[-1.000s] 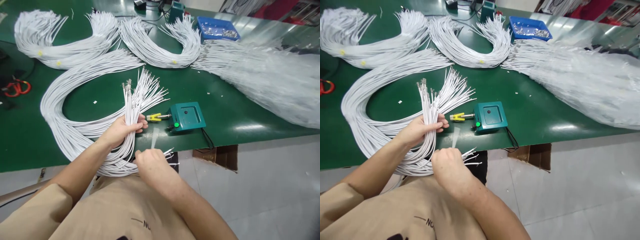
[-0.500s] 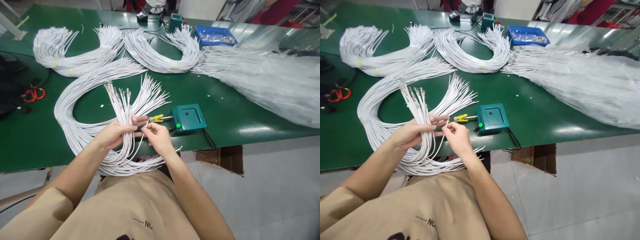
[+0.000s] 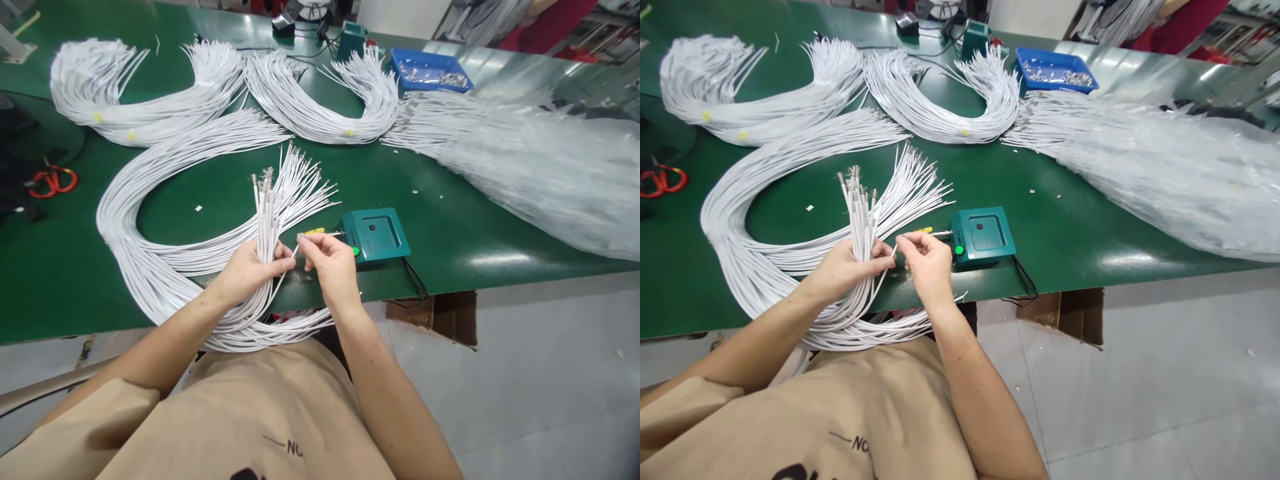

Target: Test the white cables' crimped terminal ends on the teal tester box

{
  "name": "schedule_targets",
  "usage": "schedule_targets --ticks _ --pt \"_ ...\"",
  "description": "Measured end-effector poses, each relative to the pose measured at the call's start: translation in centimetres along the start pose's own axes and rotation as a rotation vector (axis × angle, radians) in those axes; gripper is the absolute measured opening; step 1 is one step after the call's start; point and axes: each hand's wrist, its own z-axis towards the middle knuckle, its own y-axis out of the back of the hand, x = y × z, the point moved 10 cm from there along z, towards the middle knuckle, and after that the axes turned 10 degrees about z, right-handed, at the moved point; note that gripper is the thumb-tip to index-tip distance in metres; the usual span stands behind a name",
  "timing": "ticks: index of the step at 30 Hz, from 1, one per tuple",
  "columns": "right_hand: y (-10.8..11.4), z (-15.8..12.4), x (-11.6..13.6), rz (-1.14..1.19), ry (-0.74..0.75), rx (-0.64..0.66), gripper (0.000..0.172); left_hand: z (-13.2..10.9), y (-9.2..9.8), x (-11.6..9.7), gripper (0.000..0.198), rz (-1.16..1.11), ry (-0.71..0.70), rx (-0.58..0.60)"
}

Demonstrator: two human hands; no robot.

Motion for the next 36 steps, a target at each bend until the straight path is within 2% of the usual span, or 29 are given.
schedule_targets --ticks 6,10,14,23,28,30,33,36 --pt "-2.3 -0.5 -3.6 0.411 -0.314 0.125 0.015 -0.1 0.5 -0.6 0.035 -0.031 -0.026 -0.089" --pt "-2.2 0.1 -2.6 0.357 -0.249 0.094 0.016 -0.2 -0.3 -1.0 0.04 -0.148 -0.011 -0.029" --pt "-3.0 0.6 -2.0 0.263 -0.267 0.174 0.025 -0.3 -0.8 -1.2 0.038 -0.195 -0.027 0.018" --pt "-1.8 0.1 -2.3 0.312 -0.257 0.141 0.023 -0.1 -0.1 -0.8 0.031 -0.19 -0.027 -0.024" --pt "-0.7 0.0 -1.1 0.095 -0.118 0.043 0.02 0.0 0.5 -0.6 0.023 -0.144 -0.036 -0.07" --pt "-0.5 0.1 -0.6 0.03 -0.056 0.021 0.017 0.0 0.5 -0.8 0.029 -0.143 -0.054 -0.071" --pt "-0.7 0.4 -1.0 0.073 -0.072 0.045 0.014 0.1 -0.1 -1.1 0.049 -0.136 -0.083 0.01" --pt "-0.8 0.5 -2.2 0.186 -0.183 0.084 0.015 0.3 -0.7 -1.0 0.047 -0.143 -0.091 0.097"
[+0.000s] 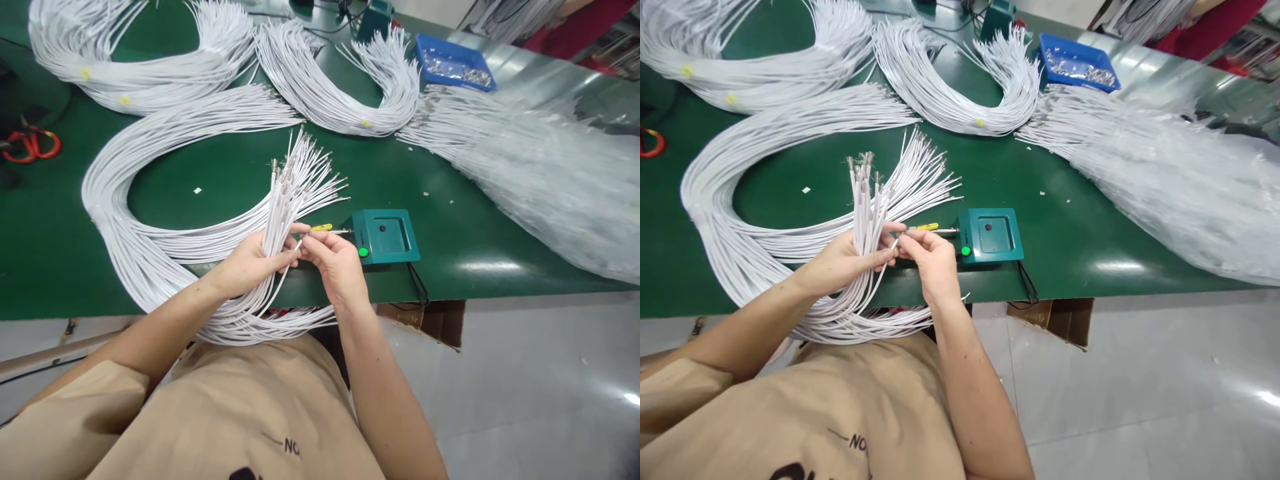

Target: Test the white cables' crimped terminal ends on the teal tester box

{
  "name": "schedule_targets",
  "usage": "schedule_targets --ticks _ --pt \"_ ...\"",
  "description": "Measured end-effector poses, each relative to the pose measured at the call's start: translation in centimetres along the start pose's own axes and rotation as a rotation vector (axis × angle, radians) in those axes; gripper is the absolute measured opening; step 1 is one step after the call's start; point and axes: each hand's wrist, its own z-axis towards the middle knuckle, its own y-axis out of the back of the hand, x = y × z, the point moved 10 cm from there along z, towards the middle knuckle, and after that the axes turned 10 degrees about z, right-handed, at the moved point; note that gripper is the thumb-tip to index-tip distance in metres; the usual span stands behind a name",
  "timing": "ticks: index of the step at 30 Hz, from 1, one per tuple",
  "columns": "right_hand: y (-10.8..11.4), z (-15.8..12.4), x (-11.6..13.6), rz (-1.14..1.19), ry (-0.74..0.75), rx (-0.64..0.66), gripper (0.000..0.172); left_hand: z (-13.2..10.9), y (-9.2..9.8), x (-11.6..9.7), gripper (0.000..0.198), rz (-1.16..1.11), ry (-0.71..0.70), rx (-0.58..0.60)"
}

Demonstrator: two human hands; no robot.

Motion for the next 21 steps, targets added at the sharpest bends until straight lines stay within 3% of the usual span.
schedule_targets --ticks 3,10,13,17,21 --pt "0.3 0.1 -0.7 0.024 -0.067 0.001 0.014 0.2 -0.1 0.2 0.044 0.003 -0.001 0.038" --pt "0.9 0.4 -0.2 -0.179 -0.071 -0.038 0.016 0.4 0.0 0.1 0.042 0.101 -0.004 0.06" --pt "0.7 0.4 1.4 -0.391 0.092 -0.021 0.026 0.5 0.2 0.4 0.043 0.101 0.015 0.039" --pt "-1.0 -0.2 2.3 -0.728 0.337 0.118 0.017 0.6 0.2 1.4 0.045 -0.058 0.094 0.031" --pt "-3.2 -2.0 3.7 -1.227 0.742 0.177 0.026 0.8 -0.2 2.7 0.046 -0.327 0.219 0.04"
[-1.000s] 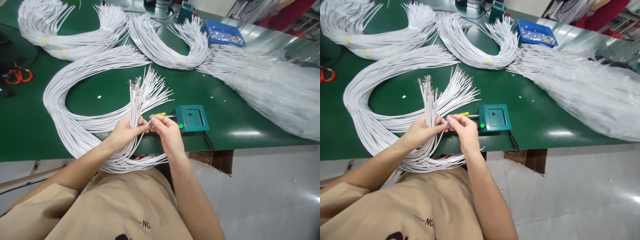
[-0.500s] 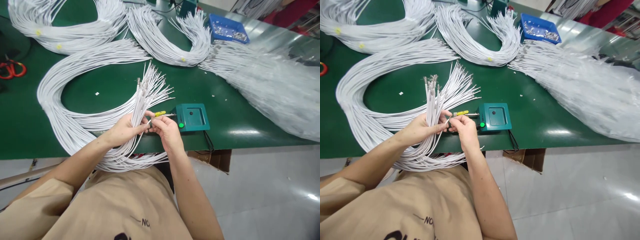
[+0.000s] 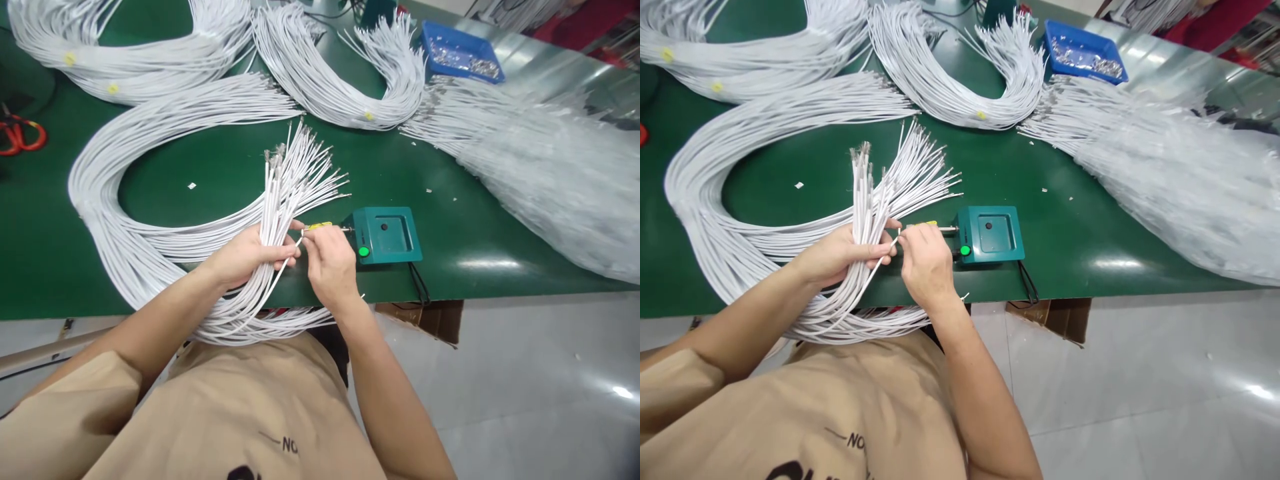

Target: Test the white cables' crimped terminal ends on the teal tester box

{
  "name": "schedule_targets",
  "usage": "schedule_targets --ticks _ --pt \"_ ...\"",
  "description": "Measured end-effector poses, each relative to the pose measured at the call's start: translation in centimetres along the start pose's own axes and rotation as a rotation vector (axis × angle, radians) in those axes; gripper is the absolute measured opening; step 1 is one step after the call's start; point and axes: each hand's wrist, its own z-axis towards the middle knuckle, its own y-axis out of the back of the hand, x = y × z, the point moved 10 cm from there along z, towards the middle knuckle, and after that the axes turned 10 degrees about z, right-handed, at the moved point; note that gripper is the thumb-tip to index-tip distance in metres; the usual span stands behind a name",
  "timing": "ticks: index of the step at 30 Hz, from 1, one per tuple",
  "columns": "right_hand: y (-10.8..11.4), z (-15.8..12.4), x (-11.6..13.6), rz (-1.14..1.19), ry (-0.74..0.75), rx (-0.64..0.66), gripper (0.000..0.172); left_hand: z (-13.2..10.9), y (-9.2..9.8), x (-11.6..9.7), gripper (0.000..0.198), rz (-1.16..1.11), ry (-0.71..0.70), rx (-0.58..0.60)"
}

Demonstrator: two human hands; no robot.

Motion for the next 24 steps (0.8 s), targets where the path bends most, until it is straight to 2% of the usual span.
schedule_targets --ticks 3,6,8,12,17,24 --pt "-0.2 0.4 0.9 -0.325 0.15 0.099 0.029 0.6 0.3 0.7 0.047 -0.089 0.065 -0.027" --pt "1.0 1.7 0.0 -0.467 0.124 0.14 0.018 1.2 0.9 0.7 0.05 -0.047 0.032 -0.098" --pt "1.5 2.6 -1.0 -0.522 0.091 0.195 0.017 1.5 1.2 0.4 0.049 0.019 -0.016 -0.128" --pt "1.1 3.2 -2.5 -0.56 0.073 0.343 0.013 1.8 1.4 0.3 0.045 0.148 -0.06 -0.156" --pt "0.3 3.2 -2.8 -0.553 0.123 0.409 0.016 2.0 1.4 0.0 0.044 0.239 -0.037 -0.189" --pt "0.5 4.0 -3.9 -0.511 0.094 0.381 0.016 2.5 1.8 0.8 0.044 0.329 0.006 -0.261"
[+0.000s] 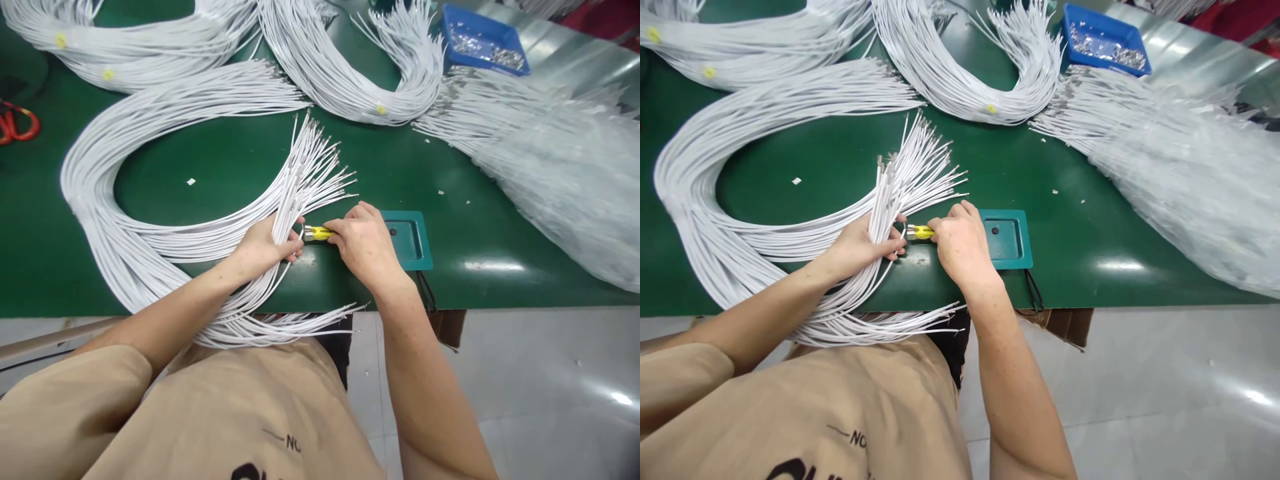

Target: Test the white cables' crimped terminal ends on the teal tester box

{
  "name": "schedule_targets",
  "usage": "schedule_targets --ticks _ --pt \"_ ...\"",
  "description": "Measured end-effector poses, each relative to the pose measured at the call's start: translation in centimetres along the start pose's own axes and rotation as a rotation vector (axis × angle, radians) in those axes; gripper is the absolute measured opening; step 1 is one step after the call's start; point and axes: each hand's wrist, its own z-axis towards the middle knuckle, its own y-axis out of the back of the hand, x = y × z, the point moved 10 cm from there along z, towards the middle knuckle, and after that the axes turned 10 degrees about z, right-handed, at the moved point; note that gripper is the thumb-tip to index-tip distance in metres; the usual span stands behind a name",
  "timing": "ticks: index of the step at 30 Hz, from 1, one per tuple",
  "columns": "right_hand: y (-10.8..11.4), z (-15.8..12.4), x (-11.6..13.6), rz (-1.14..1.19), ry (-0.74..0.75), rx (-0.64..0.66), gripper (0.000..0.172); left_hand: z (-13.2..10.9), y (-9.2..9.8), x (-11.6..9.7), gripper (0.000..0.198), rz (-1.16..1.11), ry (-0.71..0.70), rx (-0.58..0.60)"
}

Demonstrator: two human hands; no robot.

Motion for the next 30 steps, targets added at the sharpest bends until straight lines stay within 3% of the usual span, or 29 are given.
schedule_targets --ticks 5,9,12,16,20,26,30 --pt "0.1 0.0 0.1 0.04 -0.01 0.011 0.015 0.2 -0.2 0.6 0.044 0.027 0.004 0.014" --pt "2.6 -0.9 1.3 0.143 -0.054 -0.175 0.023 0.2 -0.5 0.7 0.046 -0.051 0.038 0.057" --pt "2.7 -2.0 3.4 0.226 -0.097 -0.251 0.018 0.1 -0.1 0.7 0.045 -0.04 0.045 0.063" --pt "-0.8 -3.0 9.0 0.268 0.084 -0.097 0.024 -0.3 1.4 -0.3 0.048 0.03 -0.044 -0.014" --pt "-2.8 -3.8 12.4 0.119 0.179 -0.024 0.018 -0.9 1.4 -0.7 0.045 -0.025 -0.07 0.041" --pt "-2.8 -5.1 13.7 0.065 0.168 -0.035 0.017 -1.8 1.6 -1.1 0.036 -0.078 -0.079 0.072" --pt "-4.5 -5.8 11.8 0.252 0.01 0.088 0.013 -2.5 2.4 -1.0 0.037 -0.08 -0.069 0.009"
